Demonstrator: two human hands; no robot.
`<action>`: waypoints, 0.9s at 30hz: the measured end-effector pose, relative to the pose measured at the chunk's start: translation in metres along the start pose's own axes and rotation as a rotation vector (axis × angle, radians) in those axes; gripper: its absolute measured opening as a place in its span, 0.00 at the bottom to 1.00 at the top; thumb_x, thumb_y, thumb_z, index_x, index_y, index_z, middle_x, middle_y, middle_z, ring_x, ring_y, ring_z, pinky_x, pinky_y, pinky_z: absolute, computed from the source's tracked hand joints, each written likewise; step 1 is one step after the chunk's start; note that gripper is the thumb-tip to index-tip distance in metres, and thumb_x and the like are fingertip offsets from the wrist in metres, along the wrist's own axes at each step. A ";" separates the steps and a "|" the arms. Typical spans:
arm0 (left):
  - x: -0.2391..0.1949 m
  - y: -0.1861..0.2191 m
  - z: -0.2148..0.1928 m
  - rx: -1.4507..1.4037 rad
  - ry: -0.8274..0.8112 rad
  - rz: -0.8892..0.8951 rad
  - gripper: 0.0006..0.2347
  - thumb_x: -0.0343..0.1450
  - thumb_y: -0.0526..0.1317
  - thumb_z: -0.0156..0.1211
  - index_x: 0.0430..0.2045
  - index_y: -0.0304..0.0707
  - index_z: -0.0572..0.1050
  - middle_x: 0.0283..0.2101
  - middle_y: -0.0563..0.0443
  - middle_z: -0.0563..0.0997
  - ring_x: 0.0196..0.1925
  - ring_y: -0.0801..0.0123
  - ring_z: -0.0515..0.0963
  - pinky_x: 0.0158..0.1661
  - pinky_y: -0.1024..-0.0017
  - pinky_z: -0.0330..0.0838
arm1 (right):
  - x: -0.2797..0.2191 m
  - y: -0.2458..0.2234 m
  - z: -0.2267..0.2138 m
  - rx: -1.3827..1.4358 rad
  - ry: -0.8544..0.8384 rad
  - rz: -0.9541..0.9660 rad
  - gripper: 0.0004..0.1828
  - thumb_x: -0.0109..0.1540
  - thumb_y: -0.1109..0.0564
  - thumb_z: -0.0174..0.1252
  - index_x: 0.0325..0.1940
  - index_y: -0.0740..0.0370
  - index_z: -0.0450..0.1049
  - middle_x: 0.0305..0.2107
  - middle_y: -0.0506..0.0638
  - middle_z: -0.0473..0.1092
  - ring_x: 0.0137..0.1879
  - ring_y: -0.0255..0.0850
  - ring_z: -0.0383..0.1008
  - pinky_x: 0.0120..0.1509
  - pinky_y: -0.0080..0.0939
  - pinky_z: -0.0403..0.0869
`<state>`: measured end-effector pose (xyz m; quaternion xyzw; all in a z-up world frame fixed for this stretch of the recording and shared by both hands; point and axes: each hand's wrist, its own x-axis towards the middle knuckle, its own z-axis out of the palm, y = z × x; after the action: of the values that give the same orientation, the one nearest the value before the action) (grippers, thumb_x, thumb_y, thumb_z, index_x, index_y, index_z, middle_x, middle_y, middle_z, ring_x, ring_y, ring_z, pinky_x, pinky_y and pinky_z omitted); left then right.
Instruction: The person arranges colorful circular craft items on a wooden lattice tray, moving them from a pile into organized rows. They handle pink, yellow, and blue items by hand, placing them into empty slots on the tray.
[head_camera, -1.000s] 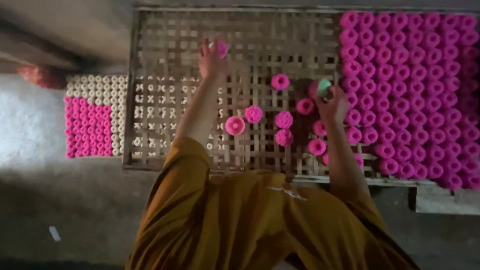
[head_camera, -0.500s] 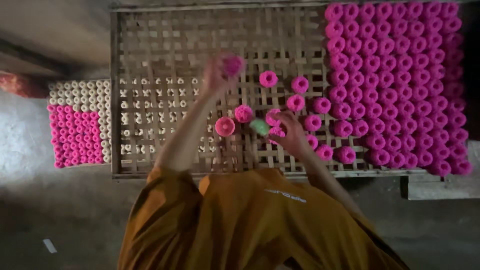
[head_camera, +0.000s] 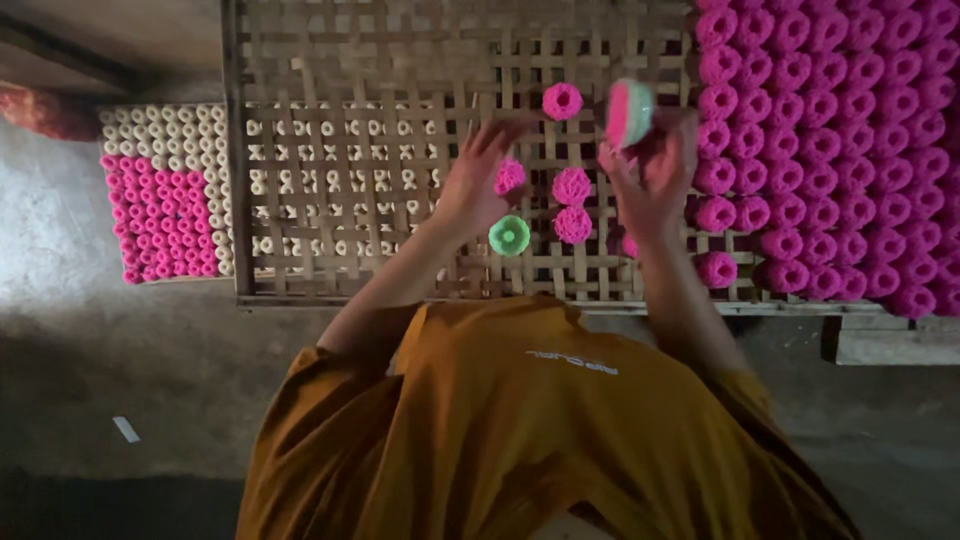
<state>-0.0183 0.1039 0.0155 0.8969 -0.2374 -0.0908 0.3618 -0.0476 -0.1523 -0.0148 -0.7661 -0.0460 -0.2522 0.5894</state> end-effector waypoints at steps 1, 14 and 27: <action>-0.007 -0.003 0.006 0.072 -0.058 -0.096 0.30 0.68 0.41 0.71 0.66 0.48 0.64 0.68 0.47 0.67 0.71 0.51 0.63 0.66 0.56 0.69 | 0.001 0.009 0.006 -0.175 0.104 -0.163 0.23 0.61 0.54 0.70 0.56 0.59 0.71 0.46 0.50 0.72 0.51 0.43 0.74 0.52 0.47 0.74; -0.073 -0.039 0.078 0.637 -0.141 0.360 0.21 0.66 0.45 0.67 0.52 0.43 0.69 0.67 0.51 0.68 0.69 0.51 0.65 0.70 0.43 0.59 | -0.008 0.076 0.018 -0.732 -0.065 -0.101 0.20 0.62 0.51 0.69 0.54 0.57 0.72 0.43 0.55 0.72 0.56 0.56 0.71 0.62 0.64 0.66; -0.086 -0.048 0.052 0.000 0.297 -0.224 0.34 0.63 0.38 0.72 0.65 0.46 0.64 0.61 0.34 0.63 0.63 0.40 0.66 0.58 0.50 0.68 | -0.037 0.037 -0.027 -0.499 0.125 -0.279 0.25 0.71 0.49 0.66 0.65 0.65 0.70 0.57 0.54 0.65 0.54 0.49 0.72 0.60 0.51 0.78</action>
<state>-0.0928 0.1448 -0.0560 0.9213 -0.0797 0.0030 0.3806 -0.0750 -0.1804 -0.0589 -0.8567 -0.0511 -0.3808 0.3441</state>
